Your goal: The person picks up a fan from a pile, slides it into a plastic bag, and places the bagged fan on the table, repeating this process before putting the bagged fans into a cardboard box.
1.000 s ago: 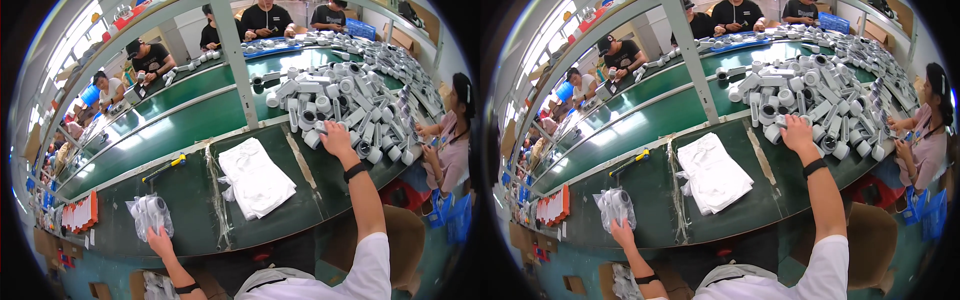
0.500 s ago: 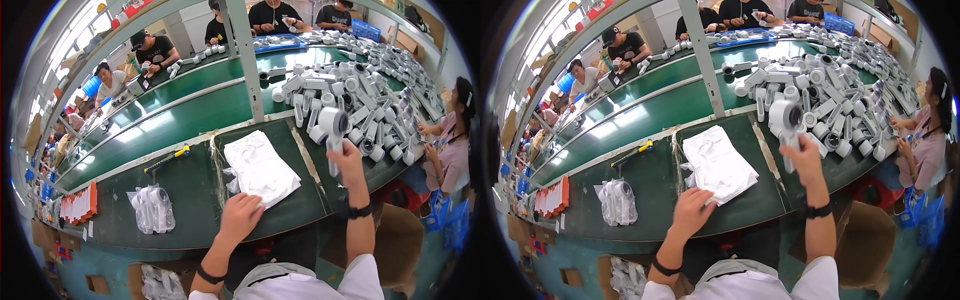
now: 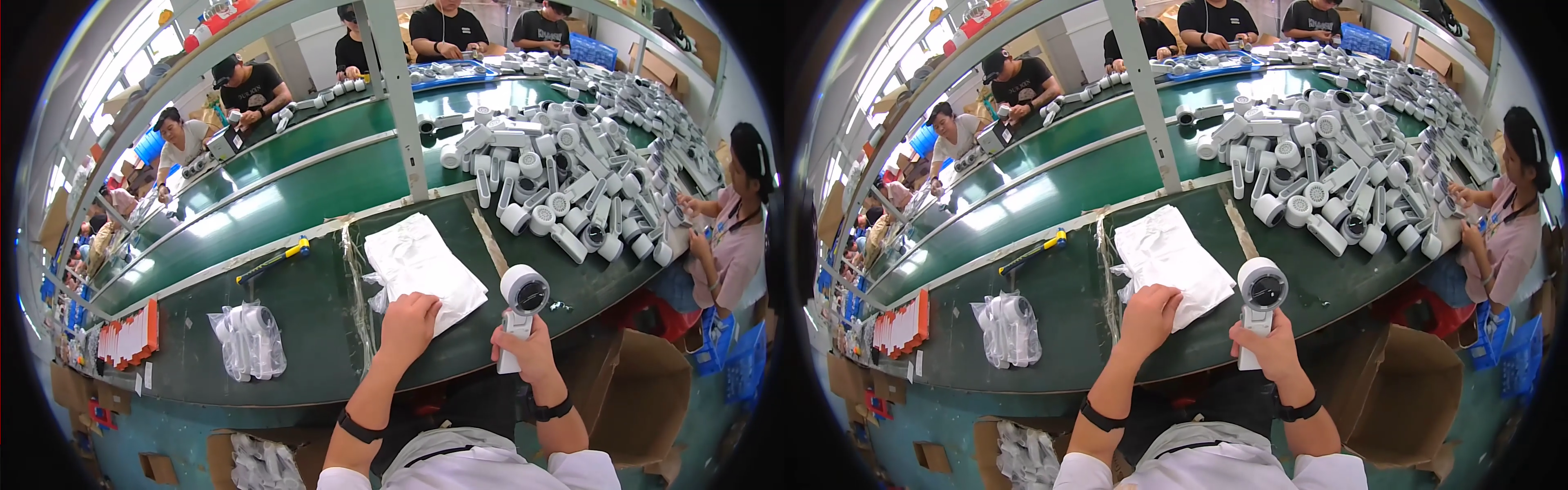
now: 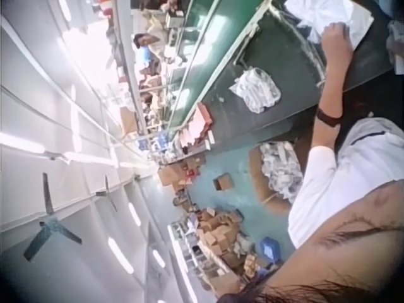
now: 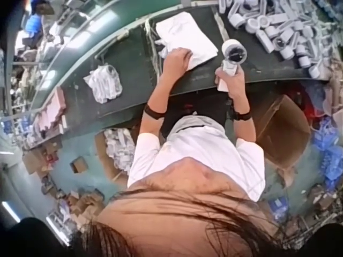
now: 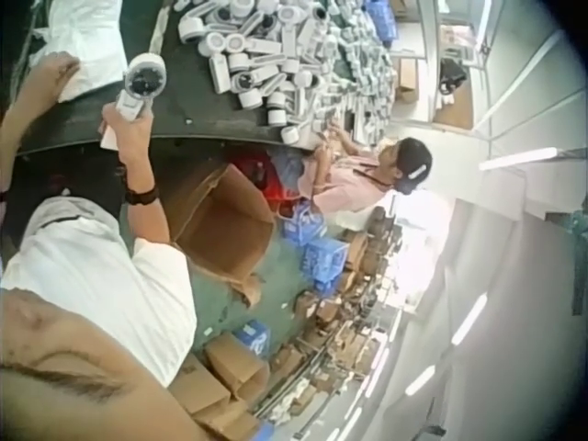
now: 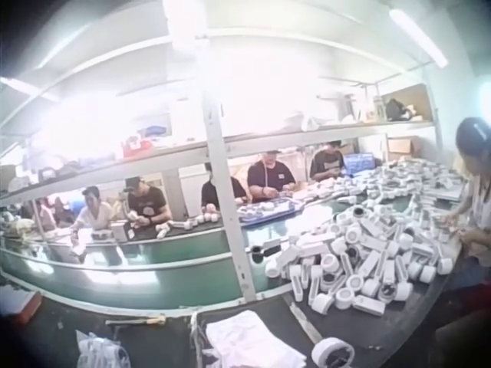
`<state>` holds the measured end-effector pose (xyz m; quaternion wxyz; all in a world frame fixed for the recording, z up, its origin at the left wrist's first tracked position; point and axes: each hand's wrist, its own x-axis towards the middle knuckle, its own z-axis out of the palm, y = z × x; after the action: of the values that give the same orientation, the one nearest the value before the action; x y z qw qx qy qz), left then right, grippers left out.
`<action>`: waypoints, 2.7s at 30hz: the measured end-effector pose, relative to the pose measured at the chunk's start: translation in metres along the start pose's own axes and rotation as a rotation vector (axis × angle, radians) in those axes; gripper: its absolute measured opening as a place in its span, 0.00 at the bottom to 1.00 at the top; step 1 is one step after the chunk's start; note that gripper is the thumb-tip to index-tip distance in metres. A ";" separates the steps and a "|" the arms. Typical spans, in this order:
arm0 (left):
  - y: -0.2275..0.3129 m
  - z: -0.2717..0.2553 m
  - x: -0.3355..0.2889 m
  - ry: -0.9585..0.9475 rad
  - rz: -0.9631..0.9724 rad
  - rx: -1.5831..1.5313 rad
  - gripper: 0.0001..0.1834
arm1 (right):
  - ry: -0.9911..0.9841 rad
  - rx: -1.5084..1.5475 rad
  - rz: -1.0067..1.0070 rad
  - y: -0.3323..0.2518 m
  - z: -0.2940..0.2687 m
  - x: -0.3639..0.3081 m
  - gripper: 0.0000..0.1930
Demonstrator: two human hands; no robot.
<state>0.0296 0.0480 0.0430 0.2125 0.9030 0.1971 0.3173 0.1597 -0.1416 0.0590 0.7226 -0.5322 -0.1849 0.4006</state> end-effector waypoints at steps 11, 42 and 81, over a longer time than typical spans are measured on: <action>0.031 -0.002 0.000 0.020 -0.347 -0.456 0.09 | 0.161 0.006 -0.145 0.022 0.050 0.019 0.19; 0.030 0.000 0.016 0.080 -0.409 -0.468 0.11 | -0.195 -0.429 -0.018 -0.040 -0.005 -0.021 0.18; 0.010 -0.034 0.026 -0.242 -0.406 -0.656 0.09 | -0.656 -0.947 0.254 -0.065 0.012 0.050 0.44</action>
<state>0.0280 0.0615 0.0848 0.5693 0.7609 0.2333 0.2062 0.2070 -0.1026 0.1148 0.2576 -0.6632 -0.4921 0.5016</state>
